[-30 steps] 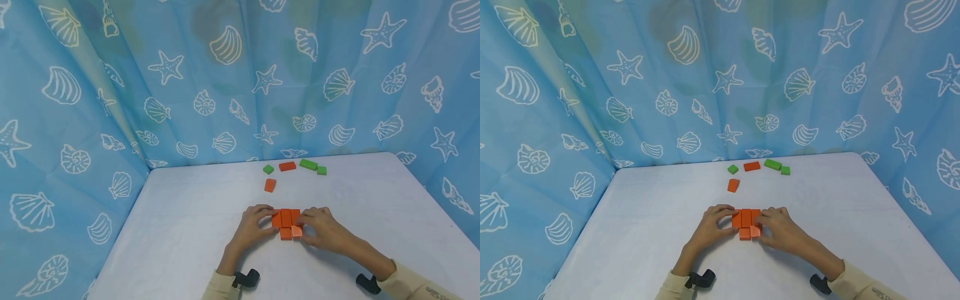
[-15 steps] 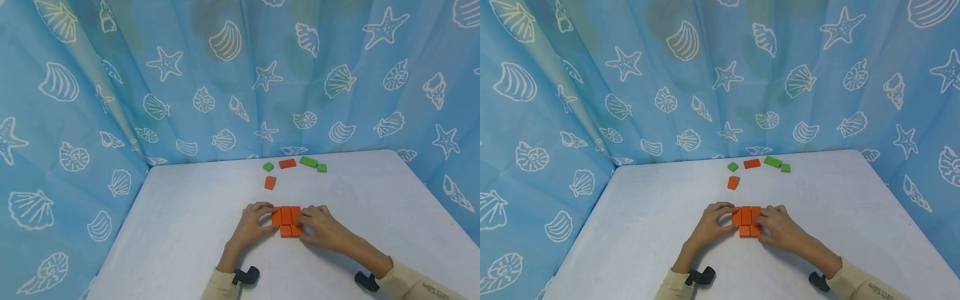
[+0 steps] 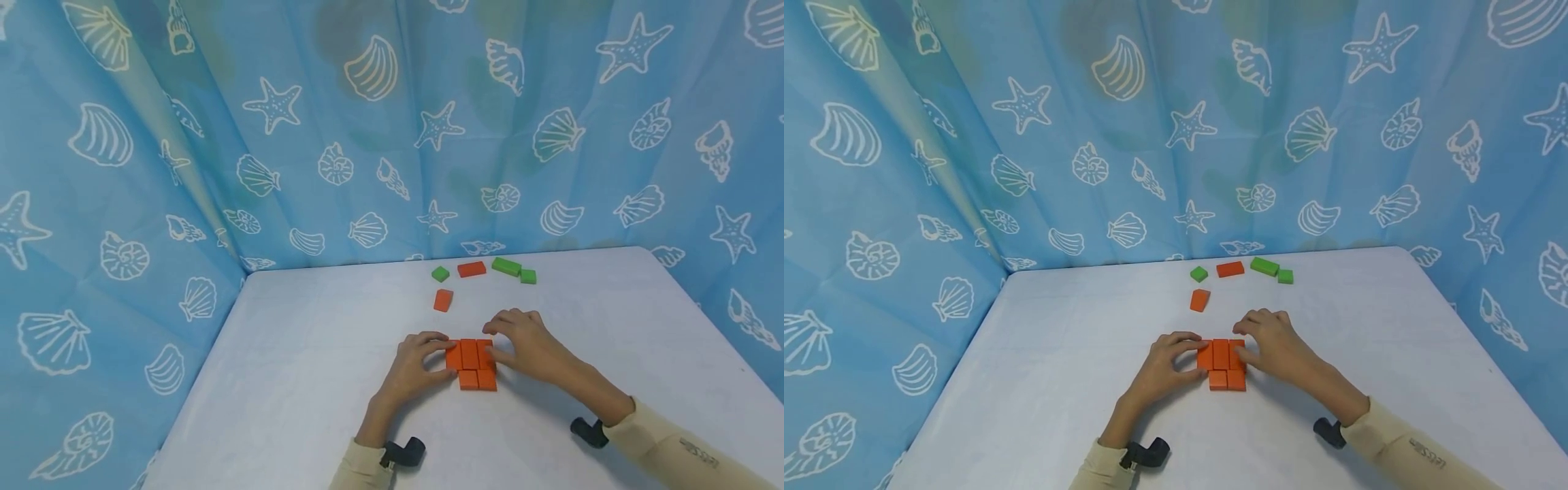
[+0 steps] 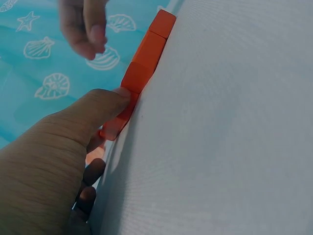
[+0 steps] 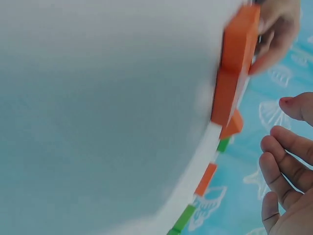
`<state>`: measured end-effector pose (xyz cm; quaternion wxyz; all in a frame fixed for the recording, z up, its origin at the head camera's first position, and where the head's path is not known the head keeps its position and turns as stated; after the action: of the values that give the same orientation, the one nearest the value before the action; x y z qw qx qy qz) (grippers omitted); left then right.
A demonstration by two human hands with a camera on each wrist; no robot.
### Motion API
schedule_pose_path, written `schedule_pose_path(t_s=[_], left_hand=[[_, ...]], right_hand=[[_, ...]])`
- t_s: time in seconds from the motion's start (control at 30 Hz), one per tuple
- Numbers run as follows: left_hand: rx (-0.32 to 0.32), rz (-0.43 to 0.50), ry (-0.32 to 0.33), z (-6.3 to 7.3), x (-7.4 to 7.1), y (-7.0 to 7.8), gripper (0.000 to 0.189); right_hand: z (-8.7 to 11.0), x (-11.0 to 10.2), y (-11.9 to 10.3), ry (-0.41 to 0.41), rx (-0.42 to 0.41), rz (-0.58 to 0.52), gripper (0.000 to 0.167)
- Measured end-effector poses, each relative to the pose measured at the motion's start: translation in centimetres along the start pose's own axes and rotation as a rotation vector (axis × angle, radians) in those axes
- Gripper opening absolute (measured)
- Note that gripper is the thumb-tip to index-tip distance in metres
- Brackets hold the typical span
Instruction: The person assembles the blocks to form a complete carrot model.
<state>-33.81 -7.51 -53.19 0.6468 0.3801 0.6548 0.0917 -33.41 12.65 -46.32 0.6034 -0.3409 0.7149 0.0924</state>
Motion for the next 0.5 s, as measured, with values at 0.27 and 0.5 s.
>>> schedule_pose_path(t_s=[0.27,0.5], left_hand=[[0.005,-0.009,0.001,-0.1,0.0,-0.1,0.048],[0.026,-0.005,0.016,0.1,-0.3,0.4,0.047]], right_hand=[[-3.6,-0.1,4.3,0.058,0.077,-0.061,0.033],[-6.0,0.2,6.9,0.050,0.164,-0.115,0.044]])
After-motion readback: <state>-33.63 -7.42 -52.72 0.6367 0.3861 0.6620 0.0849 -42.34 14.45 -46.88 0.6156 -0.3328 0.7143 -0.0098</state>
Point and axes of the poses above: each hand's wrist, its own z-axis away from the middle knuckle, its own x-axis out of the palm, y = z × x, the point moved 6 cm from there along -z, towards the middle knuckle, and after that the axes turned 7 degrees about -x, right-handed, at the moved point
